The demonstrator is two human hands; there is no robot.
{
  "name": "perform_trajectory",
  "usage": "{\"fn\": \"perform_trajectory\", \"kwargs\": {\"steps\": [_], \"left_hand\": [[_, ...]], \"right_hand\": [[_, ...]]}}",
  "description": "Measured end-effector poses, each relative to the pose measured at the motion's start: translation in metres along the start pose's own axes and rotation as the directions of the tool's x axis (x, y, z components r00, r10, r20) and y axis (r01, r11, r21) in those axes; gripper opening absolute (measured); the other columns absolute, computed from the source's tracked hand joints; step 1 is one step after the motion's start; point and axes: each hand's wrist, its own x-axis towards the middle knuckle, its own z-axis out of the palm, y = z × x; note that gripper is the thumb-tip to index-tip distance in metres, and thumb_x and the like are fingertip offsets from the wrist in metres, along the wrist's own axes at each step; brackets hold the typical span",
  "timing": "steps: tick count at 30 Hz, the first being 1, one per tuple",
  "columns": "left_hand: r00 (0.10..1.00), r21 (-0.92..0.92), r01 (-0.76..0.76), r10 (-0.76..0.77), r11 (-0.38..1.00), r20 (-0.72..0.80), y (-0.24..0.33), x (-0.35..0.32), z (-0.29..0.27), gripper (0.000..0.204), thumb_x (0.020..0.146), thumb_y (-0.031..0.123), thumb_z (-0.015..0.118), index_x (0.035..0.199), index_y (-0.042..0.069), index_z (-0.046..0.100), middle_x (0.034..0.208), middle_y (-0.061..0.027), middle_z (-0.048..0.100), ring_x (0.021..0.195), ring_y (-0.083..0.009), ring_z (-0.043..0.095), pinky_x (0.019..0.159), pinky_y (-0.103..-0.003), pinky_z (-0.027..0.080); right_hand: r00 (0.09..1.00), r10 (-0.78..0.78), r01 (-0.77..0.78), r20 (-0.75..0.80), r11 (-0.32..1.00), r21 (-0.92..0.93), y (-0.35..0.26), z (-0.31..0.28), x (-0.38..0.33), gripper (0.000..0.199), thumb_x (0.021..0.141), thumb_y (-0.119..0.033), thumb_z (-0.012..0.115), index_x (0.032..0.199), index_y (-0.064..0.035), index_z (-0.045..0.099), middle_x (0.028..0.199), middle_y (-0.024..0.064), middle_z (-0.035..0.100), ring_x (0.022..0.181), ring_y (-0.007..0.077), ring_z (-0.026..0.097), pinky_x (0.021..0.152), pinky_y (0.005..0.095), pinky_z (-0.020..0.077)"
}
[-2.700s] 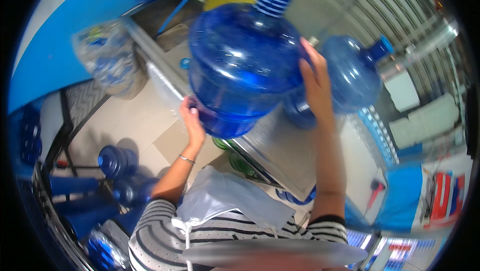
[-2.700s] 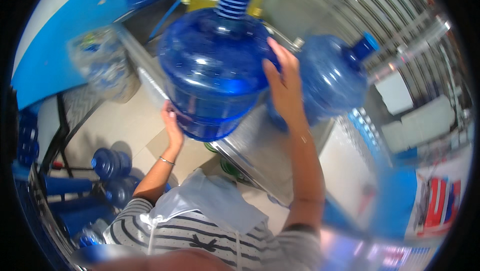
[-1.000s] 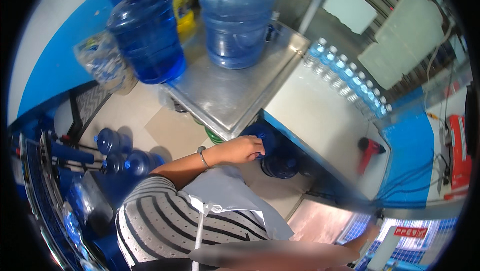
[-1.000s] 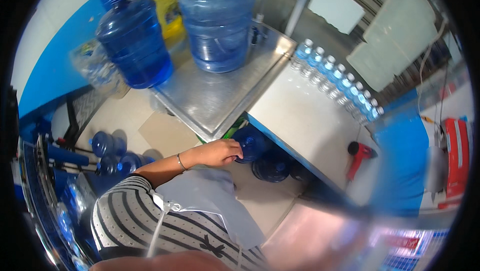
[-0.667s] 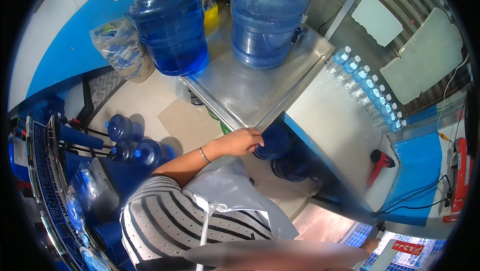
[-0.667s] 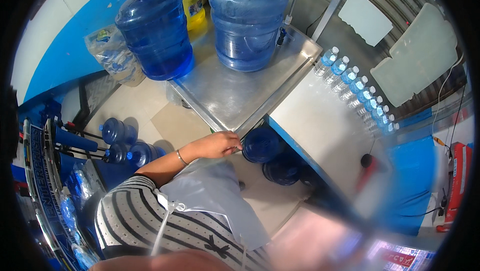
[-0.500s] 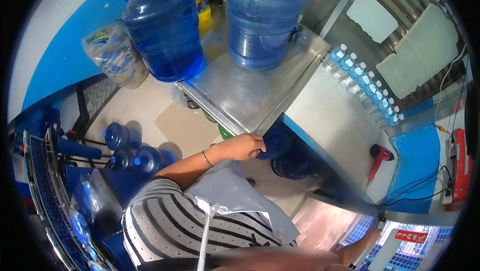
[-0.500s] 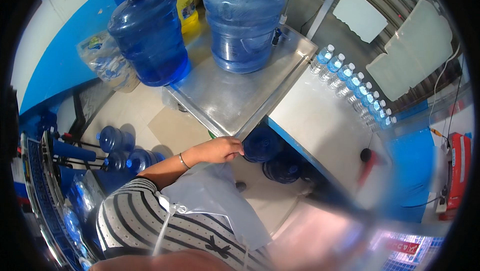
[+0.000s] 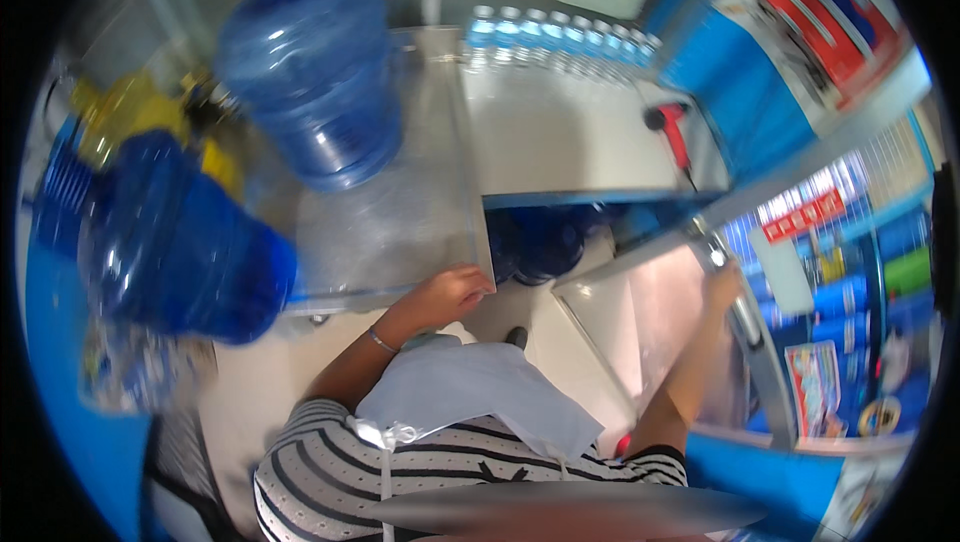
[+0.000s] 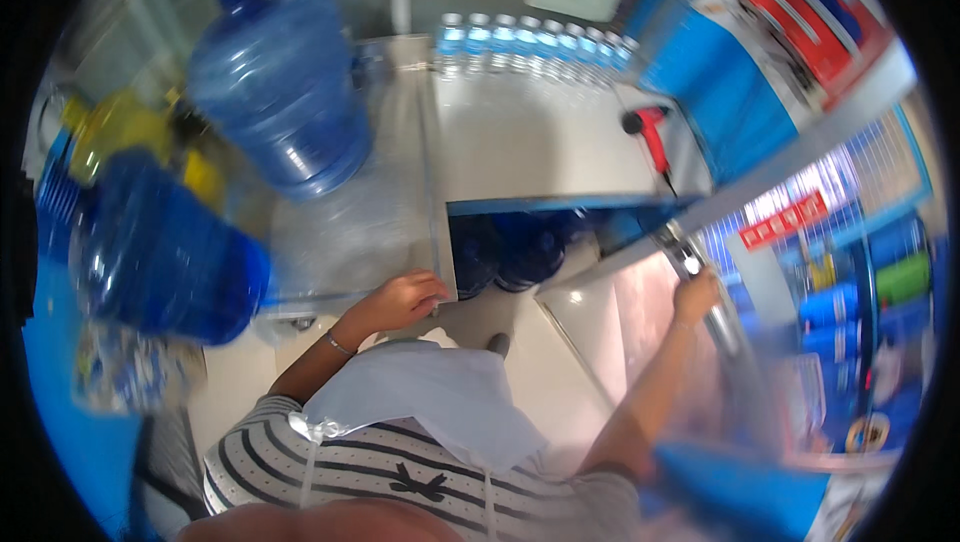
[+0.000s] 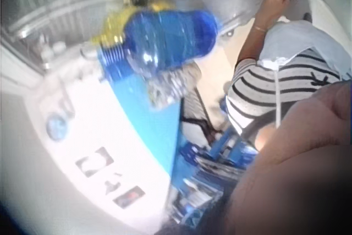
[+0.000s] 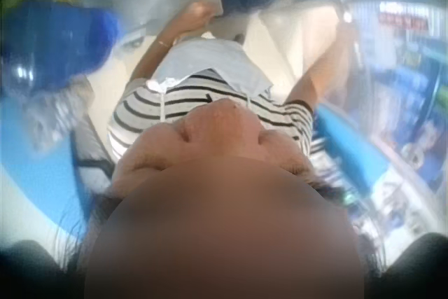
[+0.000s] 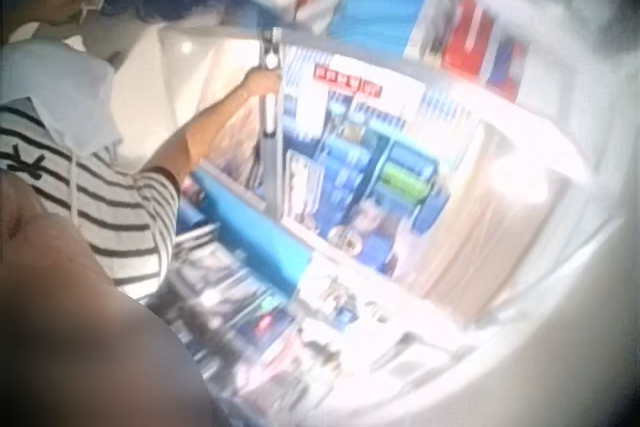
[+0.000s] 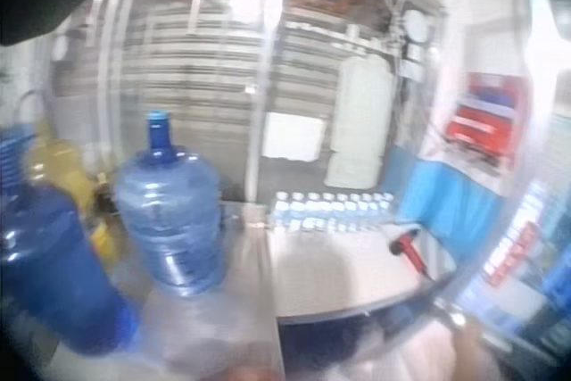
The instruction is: The person scrubs the inside of a large yellow water bottle with a brush, rinses it, and sets it aside. They then fill a blue water bottle from a tap, cap it, and use a red heat gun to shrink-wrap the cap. Finally, they place the sealed blue bottle on a counter with other bottles.
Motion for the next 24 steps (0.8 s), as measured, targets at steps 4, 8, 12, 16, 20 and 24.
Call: {"fn": "perform_trajectory", "kwargs": {"steps": [4,8,12,16,20,24], "left_hand": [[0.986,-0.048,-0.067,0.073,0.997,0.151,-0.018,-0.018,-0.034,0.017,0.084,0.004,0.06,0.1,0.005,0.065,0.097,-0.0117,0.062,0.091,-0.0314,0.061,0.08,-0.039,0.051],[0.962,-0.118,-0.064,0.093,0.991,0.257,-0.016,-0.02,-0.042,0.018,0.085,0.006,0.058,0.102,0.006,0.065,0.099,-0.0118,0.062,0.094,-0.0323,0.06,0.083,-0.04,0.05],[0.902,-0.271,-0.188,0.275,0.944,0.332,0.001,0.001,-0.027,0.018,0.086,0.005,0.058,0.103,0.006,0.064,0.102,-0.0118,0.062,0.095,-0.0327,0.06,0.084,-0.041,0.049],[0.837,-0.367,-0.261,0.399,0.893,0.375,0.022,0.02,-0.013,0.018,0.086,0.006,0.058,0.103,0.005,0.064,0.104,-0.0119,0.062,0.097,-0.0327,0.06,0.085,-0.041,0.049],[0.751,-0.381,-0.384,0.525,0.841,0.4,0.026,0.03,0.006,0.017,0.086,0.006,0.059,0.102,0.004,0.064,0.102,-0.0123,0.062,0.098,-0.0333,0.06,0.085,-0.042,0.049],[0.79,-0.191,-0.398,0.441,0.897,0.426,-0.004,0.039,0.033,0.018,0.084,0.008,0.062,0.101,0.005,0.066,0.1,-0.0138,0.063,0.098,-0.0347,0.06,0.086,-0.043,0.048]], "right_hand": [[0.994,0.004,-0.005,-0.106,1.0,-0.005,-0.035,-0.085,-0.11,0.051,0.073,-0.019,0.068,0.121,-0.0084,0.055,0.112,0.0146,0.061,0.112,0.034,0.058,0.106,0.0636,0.0305],[0.996,0.081,-0.075,-0.029,0.983,0.165,-0.044,-0.153,-0.211,0.048,0.069,-0.01,0.066,0.115,-0.0047,0.054,0.118,0.0178,0.057,0.12,0.0376,0.051,0.107,0.0667,0.027],[0.982,0.181,-0.19,0.057,0.943,0.274,-0.04,-0.215,-0.294,0.05,0.069,0.001,0.061,0.118,-0.0024,0.056,0.121,0.0199,0.056,0.123,0.0389,0.048,0.107,0.0577,0.0321],[0.796,0.508,-0.223,-0.33,0.752,0.62,-0.058,-0.298,-0.355,0.035,0.071,0.01,0.053,0.104,0.0016,0.062,0.108,0.021,0.06,0.107,0.0386,0.056,0.094,0.0441,0.0448],[0.761,0.232,0.16,-0.606,0.838,0.522,-0.094,-0.361,-0.372,0.025,0.067,0.006,0.053,0.089,0.0,0.062,0.088,0.0165,0.06,0.083,0.0318,0.06,0.077,0.0404,0.0498],[0.934,0.021,0.216,-0.357,0.763,0.609,-0.139,-0.34,-0.364,0.027,0.059,0.002,0.057,0.084,-0.0018,0.065,0.084,0.0125,0.059,0.079,0.0296,0.061,0.07,0.0379,0.0501]]}}
